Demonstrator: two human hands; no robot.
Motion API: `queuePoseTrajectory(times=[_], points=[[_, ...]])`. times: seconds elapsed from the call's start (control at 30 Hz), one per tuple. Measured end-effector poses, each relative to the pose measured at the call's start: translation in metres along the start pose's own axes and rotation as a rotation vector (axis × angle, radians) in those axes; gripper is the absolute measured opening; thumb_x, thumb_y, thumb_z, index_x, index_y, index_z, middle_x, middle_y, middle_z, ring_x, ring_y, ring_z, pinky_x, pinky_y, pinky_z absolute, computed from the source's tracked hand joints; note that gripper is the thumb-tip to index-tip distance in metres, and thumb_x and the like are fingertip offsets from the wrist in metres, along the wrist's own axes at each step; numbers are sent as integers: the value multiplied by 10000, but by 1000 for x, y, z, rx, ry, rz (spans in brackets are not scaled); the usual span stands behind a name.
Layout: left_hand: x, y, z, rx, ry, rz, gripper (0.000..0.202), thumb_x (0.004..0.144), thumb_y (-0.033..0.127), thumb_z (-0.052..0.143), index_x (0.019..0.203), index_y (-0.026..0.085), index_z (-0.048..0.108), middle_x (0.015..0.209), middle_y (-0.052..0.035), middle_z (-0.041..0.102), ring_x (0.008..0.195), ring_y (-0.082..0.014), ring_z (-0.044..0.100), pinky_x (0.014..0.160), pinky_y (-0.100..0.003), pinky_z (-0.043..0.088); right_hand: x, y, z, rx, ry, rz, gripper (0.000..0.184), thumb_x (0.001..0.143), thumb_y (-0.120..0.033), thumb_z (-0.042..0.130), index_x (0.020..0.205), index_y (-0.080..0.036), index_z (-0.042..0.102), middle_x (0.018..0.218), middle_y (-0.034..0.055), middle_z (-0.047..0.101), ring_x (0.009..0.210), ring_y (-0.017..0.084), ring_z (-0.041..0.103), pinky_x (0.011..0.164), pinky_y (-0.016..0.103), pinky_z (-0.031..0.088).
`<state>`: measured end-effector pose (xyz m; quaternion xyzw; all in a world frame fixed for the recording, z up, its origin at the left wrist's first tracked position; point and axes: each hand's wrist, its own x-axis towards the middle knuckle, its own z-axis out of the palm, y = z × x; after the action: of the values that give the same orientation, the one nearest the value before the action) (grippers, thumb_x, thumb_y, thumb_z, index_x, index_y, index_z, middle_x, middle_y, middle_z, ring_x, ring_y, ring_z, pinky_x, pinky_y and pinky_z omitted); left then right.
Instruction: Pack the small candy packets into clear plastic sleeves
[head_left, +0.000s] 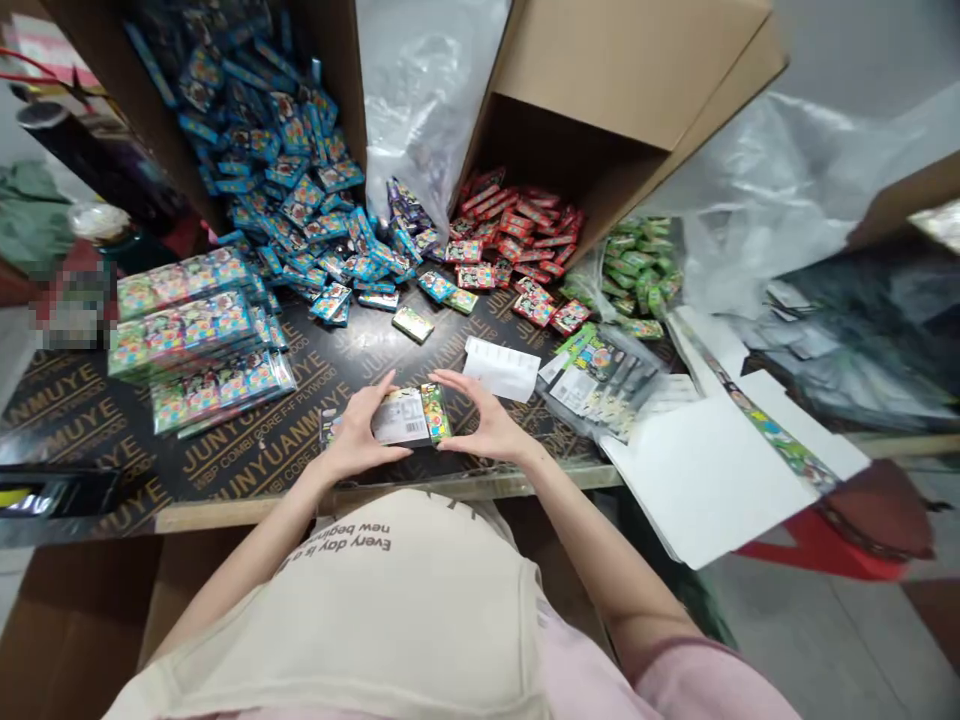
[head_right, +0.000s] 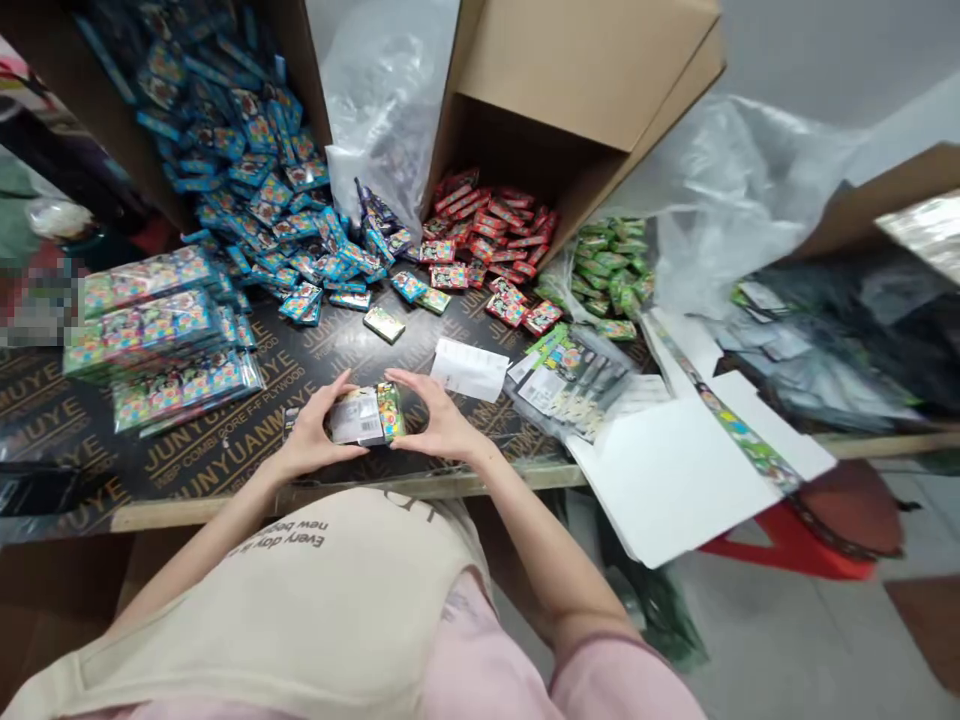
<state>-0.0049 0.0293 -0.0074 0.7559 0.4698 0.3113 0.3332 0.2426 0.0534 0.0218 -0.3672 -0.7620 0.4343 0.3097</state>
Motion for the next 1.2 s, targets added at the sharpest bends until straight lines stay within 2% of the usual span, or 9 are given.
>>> queuePoseTrajectory(times=[0.13, 0.23, 0.37, 0.6, 0.8, 0.93, 1.0, 1.1, 1.2], points=[[2, 3, 0, 52, 88, -6, 1071, 622, 427, 792, 1491, 239, 196, 1274, -100, 571, 1147, -267, 533, 1014, -439, 392, -6, 0, 6, -94, 176, 2, 929, 617, -467, 831, 1404, -276, 376, 1377, 99, 520, 1296, 301, 439, 1107, 495, 283], [3, 1, -2, 96, 137, -8, 1069, 612, 430, 798, 1486, 230, 216, 1256, -102, 582, 1121, -263, 545, 998, -434, 405, -11, 2, 17, -131, 283, -11, 717, 757, -433, 734, 1375, -279, 404, 1189, 78, 663, 1193, 287, 523, 1079, 516, 273], [2, -1, -1, 186, 140, 15, 1067, 627, 447, 785, 1490, 230, 197, 1240, -103, 589, 1104, -266, 552, 970, -432, 425, -15, 2, 26, -194, 325, -4, 564, 815, -402, 661, 1328, -281, 459, 1182, 67, 673, 1172, 286, 533, 1073, 517, 260], [-2, 1, 5, 533, 267, 264, 781, 781, 335, 667, 1457, 205, 300, 1290, -141, 581, 1198, -304, 523, 1047, -473, 338, -20, 1, 23, -253, 367, -44, 580, 799, -365, 651, 1339, -288, 453, 1151, 51, 688, 1169, 292, 529, 1055, 516, 294], [-5, 1, 11, 584, 287, 271, 751, 796, 357, 647, 1452, 190, 320, 1287, -154, 582, 1191, -313, 529, 1029, -464, 344, -26, 1, 29, -205, 351, -55, 601, 817, -322, 620, 1376, -289, 404, 1213, 56, 659, 1208, 278, 506, 1080, 498, 266], [2, 8, 19, 481, 318, 158, 807, 731, 420, 707, 1428, 184, 376, 1207, -148, 591, 1122, -312, 539, 984, -455, 381, -28, 2, 34, -134, 246, -4, 612, 821, -367, 614, 1384, -287, 387, 1289, 62, 610, 1276, 274, 457, 1128, 512, 188], [10, 15, 23, 370, 393, 24, 876, 663, 461, 755, 1414, 185, 400, 1174, -129, 561, 1097, -299, 530, 973, -447, 401, -25, 3, 37, -40, 369, 69, 689, 804, -381, 652, 1410, -279, 339, 1335, 75, 570, 1318, 265, 415, 1139, 501, 193], [25, 26, 30, 105, 509, -195, 966, 549, 480, 822, 1389, 198, 438, 1135, -89, 517, 1070, -264, 528, 950, -404, 434, -14, 3, 47, 292, 547, 193, 881, 750, -421, 722, 1461, -279, 221, 1492, 96, 378, 1336, 250, 402, 1095, 433, 331], [40, 30, 39, -341, 516, -384, 701, 603, 471, 787, 1218, 190, 603, 996, -50, 580, 904, -190, 583, 840, -322, 473, 3, 1, 56, 664, 606, 275, 782, 745, -457, 710, 1409, -277, 337, 1470, 70, 411, 1269, 227, 485, 1036, 367, 417]])
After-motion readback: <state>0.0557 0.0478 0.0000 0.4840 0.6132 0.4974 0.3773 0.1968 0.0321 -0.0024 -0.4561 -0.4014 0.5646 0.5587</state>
